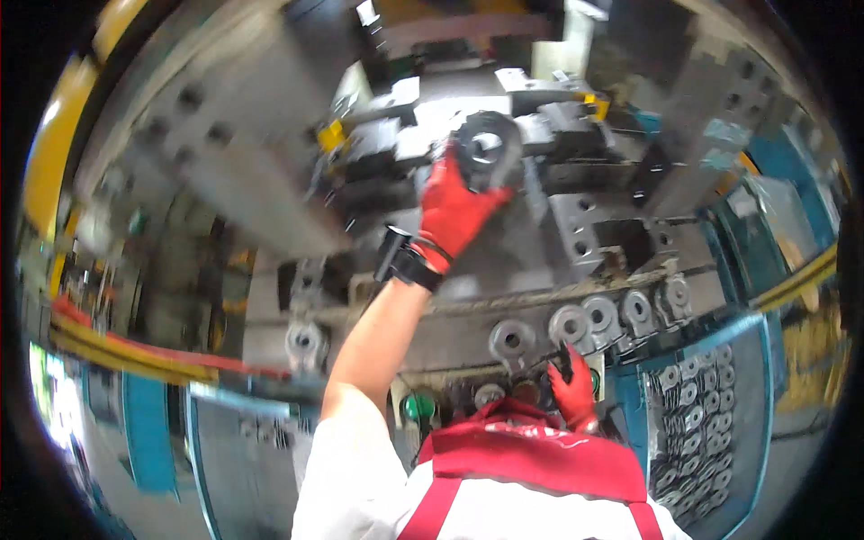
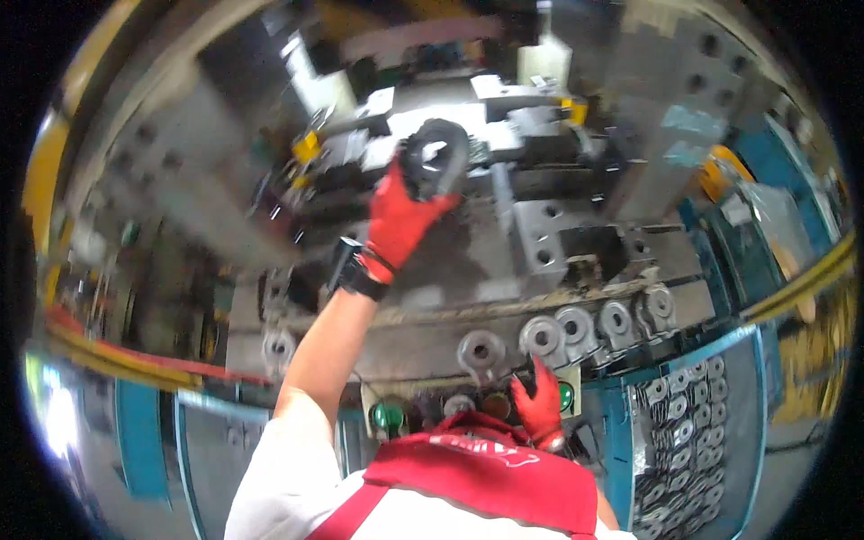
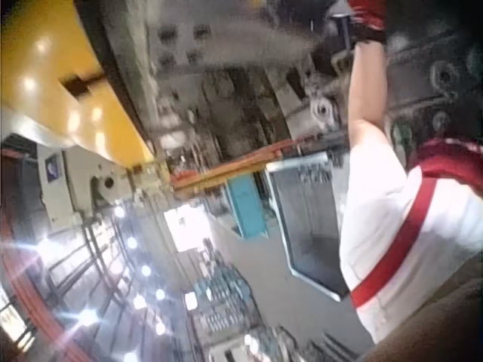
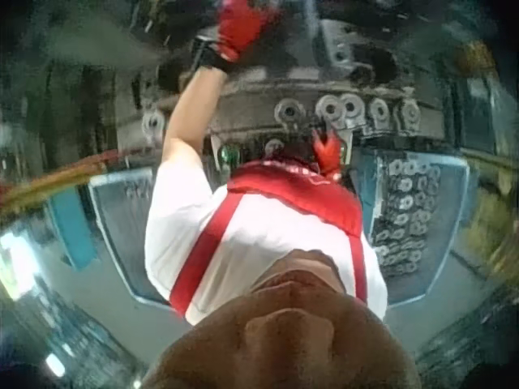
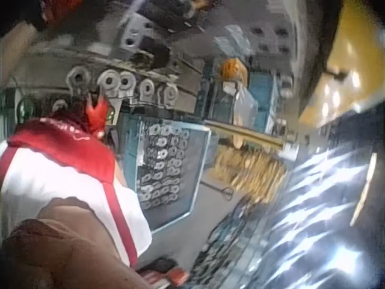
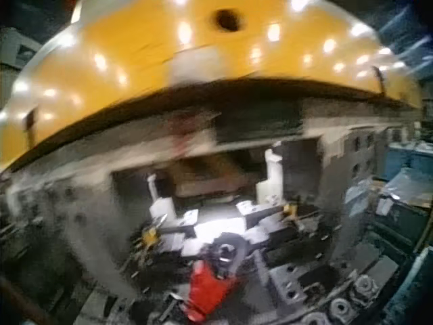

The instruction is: Placing metal parts into a stamping press and operating the machine using safety buttons.

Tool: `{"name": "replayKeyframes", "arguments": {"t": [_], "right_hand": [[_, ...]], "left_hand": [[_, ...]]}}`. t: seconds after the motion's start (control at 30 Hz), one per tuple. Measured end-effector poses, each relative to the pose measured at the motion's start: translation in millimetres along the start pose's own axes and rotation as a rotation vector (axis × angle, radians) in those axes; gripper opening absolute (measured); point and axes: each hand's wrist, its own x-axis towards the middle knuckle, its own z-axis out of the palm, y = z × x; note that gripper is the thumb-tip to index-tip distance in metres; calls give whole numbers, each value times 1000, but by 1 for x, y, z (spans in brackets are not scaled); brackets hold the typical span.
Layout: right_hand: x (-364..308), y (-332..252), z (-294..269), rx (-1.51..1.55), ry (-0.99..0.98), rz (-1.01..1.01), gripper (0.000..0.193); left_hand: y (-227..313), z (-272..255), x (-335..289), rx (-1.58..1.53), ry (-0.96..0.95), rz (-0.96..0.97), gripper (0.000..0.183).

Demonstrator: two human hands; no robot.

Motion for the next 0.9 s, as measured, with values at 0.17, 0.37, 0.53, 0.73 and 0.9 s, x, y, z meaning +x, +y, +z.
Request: {"name": "replayKeyframes", "arguments": {"t": [0.17,0.37,0.53,0.73,0.9], "right_hand": [[17,1,63,-592,-394,-51,105],[11,-4,84,-864,-324,-146,109],[22,-13,92,-836,-306,-67,112],[37,-3,89,-808,-247,-97,104],[48,-14,62,-178,-280,15,102]], "left_hand": [[17,-71,-152,-34,-77,-1,100],[-17,-148,-278,318,-74,-399,103],[-84,-201,-308,675,39,-702,105],[-166,-236,-284,827,48,-784,107],[-215,-229,-279,886,-49,-822,105]]}}
